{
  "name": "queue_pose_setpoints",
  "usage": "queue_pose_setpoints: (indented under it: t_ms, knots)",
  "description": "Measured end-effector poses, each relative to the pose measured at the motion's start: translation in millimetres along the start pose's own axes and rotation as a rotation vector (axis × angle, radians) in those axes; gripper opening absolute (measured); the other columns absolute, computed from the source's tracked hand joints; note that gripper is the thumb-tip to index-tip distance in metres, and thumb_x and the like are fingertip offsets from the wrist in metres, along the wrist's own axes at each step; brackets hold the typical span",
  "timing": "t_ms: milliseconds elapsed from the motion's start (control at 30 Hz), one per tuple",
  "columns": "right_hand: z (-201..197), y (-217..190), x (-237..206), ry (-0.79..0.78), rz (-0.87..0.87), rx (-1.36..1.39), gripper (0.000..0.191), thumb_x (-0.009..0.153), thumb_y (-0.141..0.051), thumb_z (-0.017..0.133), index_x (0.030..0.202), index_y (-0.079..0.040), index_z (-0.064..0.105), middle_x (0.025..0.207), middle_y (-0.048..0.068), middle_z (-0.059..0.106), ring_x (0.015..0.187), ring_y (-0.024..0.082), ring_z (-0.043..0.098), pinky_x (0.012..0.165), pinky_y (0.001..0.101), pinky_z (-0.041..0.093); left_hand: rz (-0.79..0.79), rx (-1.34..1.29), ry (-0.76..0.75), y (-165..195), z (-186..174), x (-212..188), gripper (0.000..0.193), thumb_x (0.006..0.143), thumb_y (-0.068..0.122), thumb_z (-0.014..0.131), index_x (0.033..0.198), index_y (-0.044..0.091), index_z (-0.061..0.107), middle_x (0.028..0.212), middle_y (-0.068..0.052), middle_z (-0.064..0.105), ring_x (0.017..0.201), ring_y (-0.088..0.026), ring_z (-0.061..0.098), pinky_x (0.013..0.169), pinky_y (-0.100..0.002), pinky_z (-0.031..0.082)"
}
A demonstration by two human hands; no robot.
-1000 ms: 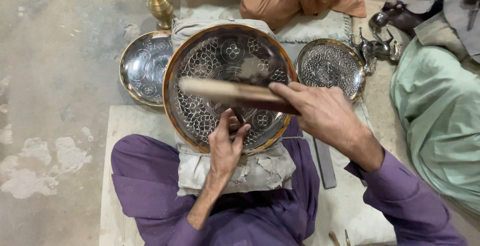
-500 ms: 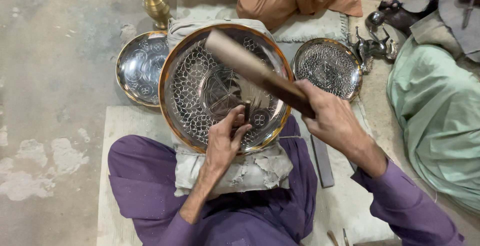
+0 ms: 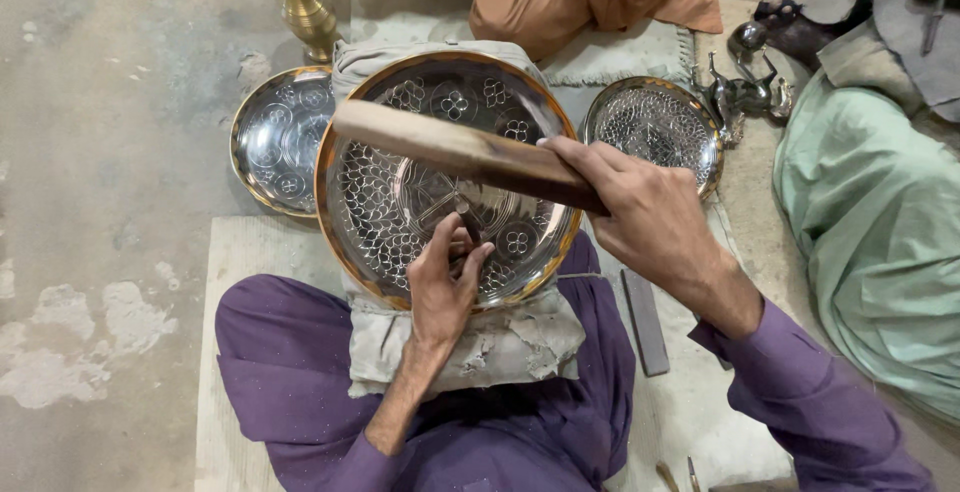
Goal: The person uses a chisel and hammer to engrave a floral pattern onto a large metal bowl. They repeatedly strike the chisel to create indentations in the metal surface.
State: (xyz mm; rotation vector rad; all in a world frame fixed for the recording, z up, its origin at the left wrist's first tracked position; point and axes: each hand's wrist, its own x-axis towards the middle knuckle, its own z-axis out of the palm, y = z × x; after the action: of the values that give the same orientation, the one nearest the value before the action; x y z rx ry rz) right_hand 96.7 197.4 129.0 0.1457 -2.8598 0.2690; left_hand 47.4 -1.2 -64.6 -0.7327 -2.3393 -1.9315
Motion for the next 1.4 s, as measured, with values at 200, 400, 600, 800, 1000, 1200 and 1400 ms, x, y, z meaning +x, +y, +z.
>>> queue_pose_setpoints:
  t_ms: [200,400,600,800,1000,1200,1400]
  knots:
    - [-4.1,-7.1,9.0,-0.311,0.004,-0.333,0.053,0.095,-0.006,0.062,0.143,-0.026,0.057,0.095,0.005,0.072,0.075,0.025,0.073,0.061,0.0414,0.057,-0.044,-0.008,-0.048,-7.1,2.7,-1.9,0.047,0.096,0.015,0.073,0.138,0.008,0.053,0.096,-0.01,0.077,0.085,-0.021,0.08,0.071,-0.031,0.066]
    - [-5.9,-3.3,2.5,-0.304,0.011,-0.274,0.054,0.086,-0.004,0.06,0.137,-0.021,0.062,0.089,0.007,0.071,0.076,0.027,0.073,0.061,0.0422,0.055,-0.074,0.026,-0.099,-10.8,1.8,-0.2,0.039,0.096,0.016,0.071,0.131,0.008,0.055,0.099,-0.012,0.079,0.087,-0.024,0.081,0.072,-0.035,0.071]
    - [0.0,4.4,-13.8,-0.138,0.28,0.1,0.056,0.081,-0.004,0.065,0.136,-0.012,0.058,0.088,0.012,0.07,0.082,0.034,0.07,0.067,0.0463,0.053,0.075,0.074,-0.125,-7.5,-1.5,9.5,0.044,0.096,0.013,0.071,0.137,0.008,0.055,0.106,-0.017,0.077,0.095,-0.027,0.079,0.076,-0.038,0.069]
    - [15.2,17.8,-38.7,-0.009,0.368,0.114,0.053,0.08,-0.001,0.064,0.13,-0.017,0.06,0.097,0.012,0.075,0.084,0.035,0.072,0.071,0.0469,0.056,0.105,0.093,-0.291,7.9,-12.7,25.5,0.049,0.092,0.012,0.073,0.139,0.01,0.057,0.103,-0.015,0.078,0.092,-0.026,0.079,0.077,-0.035,0.067]
    - [40.6,35.7,-81.1,0.03,0.346,-0.072,0.055,0.079,0.0,0.065,0.13,-0.02,0.062,0.105,0.007,0.077,0.079,0.028,0.074,0.065,0.0427,0.057,0.17,0.069,-0.458,16.9,-19.2,41.1,0.048,0.091,0.012,0.073,0.137,0.01,0.06,0.105,-0.013,0.078,0.093,-0.025,0.078,0.08,-0.036,0.062]
    - [73.9,42.9,-125.9,-0.041,0.47,-0.112,0.06,0.073,0.003,0.064,0.131,-0.014,0.063,0.102,0.008,0.077,0.08,0.028,0.075,0.065,0.0412,0.057,0.302,0.081,-0.623,20.5,-24.6,55.2,0.049,0.091,0.012,0.072,0.139,0.01,0.059,0.107,-0.01,0.077,0.09,-0.023,0.078,0.078,-0.038,0.062]
    - [95.8,35.5,-149.7,-0.011,0.598,0.082,0.056,0.075,-0.001,0.068,0.13,-0.012,0.063,0.107,0.016,0.075,0.09,0.033,0.075,0.075,0.0436,0.058,0.331,0.136,-0.743,25.9,-27.0,67.4,0.052,0.088,0.011,0.073,0.139,0.008,0.059,0.105,-0.012,0.076,0.088,-0.026,0.075,0.075,-0.04,0.059]
